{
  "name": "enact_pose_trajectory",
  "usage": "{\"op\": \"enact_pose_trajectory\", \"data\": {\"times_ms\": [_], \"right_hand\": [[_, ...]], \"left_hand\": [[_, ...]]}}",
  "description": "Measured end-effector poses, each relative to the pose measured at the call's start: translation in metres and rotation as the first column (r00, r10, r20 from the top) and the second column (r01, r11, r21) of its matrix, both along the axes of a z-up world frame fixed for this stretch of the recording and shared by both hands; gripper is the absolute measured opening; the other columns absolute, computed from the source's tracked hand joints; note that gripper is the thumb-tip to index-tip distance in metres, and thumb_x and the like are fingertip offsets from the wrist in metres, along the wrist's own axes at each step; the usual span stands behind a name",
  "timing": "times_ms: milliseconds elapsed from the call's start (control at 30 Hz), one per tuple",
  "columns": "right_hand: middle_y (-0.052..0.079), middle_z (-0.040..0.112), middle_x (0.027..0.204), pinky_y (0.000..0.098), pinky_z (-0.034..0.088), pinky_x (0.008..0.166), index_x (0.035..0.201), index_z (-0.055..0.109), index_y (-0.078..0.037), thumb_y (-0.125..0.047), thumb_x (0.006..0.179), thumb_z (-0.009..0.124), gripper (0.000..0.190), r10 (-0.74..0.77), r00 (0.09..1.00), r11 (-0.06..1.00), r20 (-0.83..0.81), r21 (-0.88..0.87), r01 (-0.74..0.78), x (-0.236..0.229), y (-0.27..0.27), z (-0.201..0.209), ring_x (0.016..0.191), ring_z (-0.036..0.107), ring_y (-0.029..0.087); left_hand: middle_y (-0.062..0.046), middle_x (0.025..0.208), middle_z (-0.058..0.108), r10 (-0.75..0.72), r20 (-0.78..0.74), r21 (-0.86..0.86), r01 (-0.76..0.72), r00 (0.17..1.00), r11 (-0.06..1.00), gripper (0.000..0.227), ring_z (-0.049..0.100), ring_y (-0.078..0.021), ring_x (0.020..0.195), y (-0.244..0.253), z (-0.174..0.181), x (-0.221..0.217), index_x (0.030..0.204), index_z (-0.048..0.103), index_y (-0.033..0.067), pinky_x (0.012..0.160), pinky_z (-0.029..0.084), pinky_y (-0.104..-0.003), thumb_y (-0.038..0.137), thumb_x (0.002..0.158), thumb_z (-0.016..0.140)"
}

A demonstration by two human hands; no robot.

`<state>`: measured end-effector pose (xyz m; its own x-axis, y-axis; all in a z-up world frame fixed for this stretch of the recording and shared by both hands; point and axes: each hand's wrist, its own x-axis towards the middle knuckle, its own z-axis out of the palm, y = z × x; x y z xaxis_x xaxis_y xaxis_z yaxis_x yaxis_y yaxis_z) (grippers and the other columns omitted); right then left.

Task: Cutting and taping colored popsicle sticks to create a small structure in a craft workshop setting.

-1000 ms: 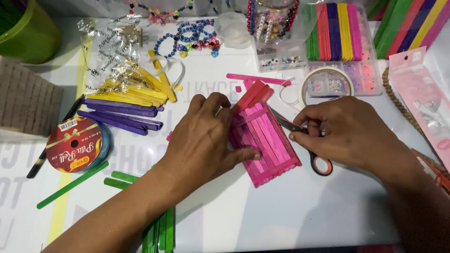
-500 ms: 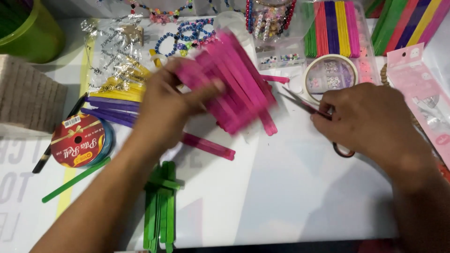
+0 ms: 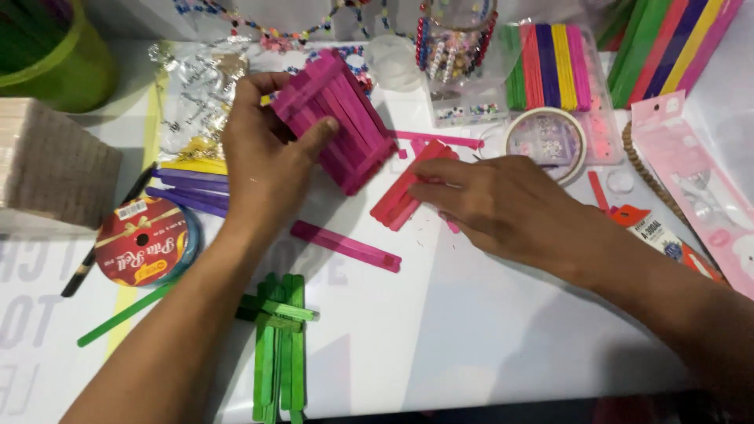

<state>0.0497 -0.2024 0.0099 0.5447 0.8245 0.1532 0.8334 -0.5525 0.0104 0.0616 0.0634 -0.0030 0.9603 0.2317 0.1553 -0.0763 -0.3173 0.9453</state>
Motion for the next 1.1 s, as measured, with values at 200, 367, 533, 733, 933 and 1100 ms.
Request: {"op": "enact_pose_trajectory", "data": {"times_ms": [200, 367, 533, 733, 933, 1100], "right_hand": [[0.005, 0.067, 0.129, 0.0443, 0.055, 0.048, 0.136, 0.063, -0.010, 0.000, 0.080, 0.068, 0.057, 0.145, 0.989, 0.989, -0.009, -0.032, -0.145, 0.025, 0.013, -0.002, 0.080, 0.071, 0.029], [-0.005, 0.066, 0.081, 0.0335, 0.051, 0.070, 0.080, 0.069, -0.017, -0.025, 0.093, 0.069, 0.015, -0.402, 0.783, 0.896, -0.474, -0.379, 0.231, 0.024, 0.015, 0.036, 0.075, 0.066, 0.014], [0.006, 0.073, 0.061, 0.0311, 0.043, 0.051, 0.082, 0.084, -0.011, -0.015, 0.076, 0.089, 0.009, -0.368, 0.638, 0.898, -0.676, -0.080, 0.432, 0.022, -0.010, 0.050, 0.049, 0.061, 0.015], [0.010, 0.068, 0.057, 0.0195, 0.037, 0.033, 0.077, 0.074, 0.000, 0.002, 0.070, 0.088, 0.017, 0.124, 0.399, 0.496, -0.908, 0.405, 0.768, -0.013, -0.021, 0.004, 0.038, 0.050, 0.009], [0.010, 0.067, 0.054, 0.0202, 0.039, 0.034, 0.078, 0.077, 0.002, -0.001, 0.075, 0.086, 0.010, 0.234, 0.444, 0.367, -0.865, 0.501, 0.784, -0.027, -0.003, -0.018, 0.034, 0.047, 0.009], [0.017, 0.066, 0.054, 0.0215, 0.044, 0.030, 0.082, 0.076, 0.015, 0.009, 0.079, 0.083, 0.009, 0.218, 0.458, 0.351, -0.862, 0.507, 0.787, -0.026, -0.006, -0.028, 0.035, 0.055, 0.012]], "left_hand": [[-0.011, 0.105, 0.075, -0.074, -0.109, 0.091, 0.084, 0.991, 0.992, 0.055, 0.078, -0.0225, 0.089, -0.007, -0.005, -0.004, 0.131, 0.046, 0.0126, 0.078, 0.070, -0.033, 0.010, 0.087, 0.078], [-0.008, 0.090, 0.075, -0.110, 0.126, 0.320, 0.065, 0.986, 0.945, 0.054, 0.068, -0.0194, 0.063, -0.006, -0.027, 0.003, 0.128, 0.055, 0.0123, 0.064, 0.056, -0.036, 0.031, 0.086, 0.084], [-0.016, 0.154, 0.037, -0.136, 0.309, 0.614, -0.089, 0.941, 0.784, 0.063, 0.045, -0.0394, 0.134, -0.006, -0.049, 0.003, 0.144, 0.055, 0.0124, 0.112, 0.039, -0.053, 0.036, 0.095, 0.088], [-0.014, 0.102, 0.078, -0.426, 0.225, 0.024, 0.432, 0.876, 0.902, 0.044, 0.071, -0.0249, 0.090, -0.032, 0.000, -0.024, 0.113, 0.072, 0.0003, 0.078, 0.055, -0.035, 0.037, 0.098, 0.054], [-0.006, 0.082, 0.076, -0.565, -0.013, -0.417, 0.509, 0.825, 0.753, 0.017, 0.067, -0.0091, 0.069, -0.056, -0.003, -0.050, 0.099, 0.076, 0.0040, 0.062, 0.058, -0.023, 0.016, 0.086, 0.079], [-0.020, 0.068, 0.074, -0.492, -0.132, -0.521, 0.362, 0.860, 0.773, 0.014, 0.076, -0.0233, 0.057, -0.056, -0.014, -0.046, 0.087, 0.075, -0.0038, 0.052, 0.066, -0.031, 0.009, 0.086, 0.080]]}}
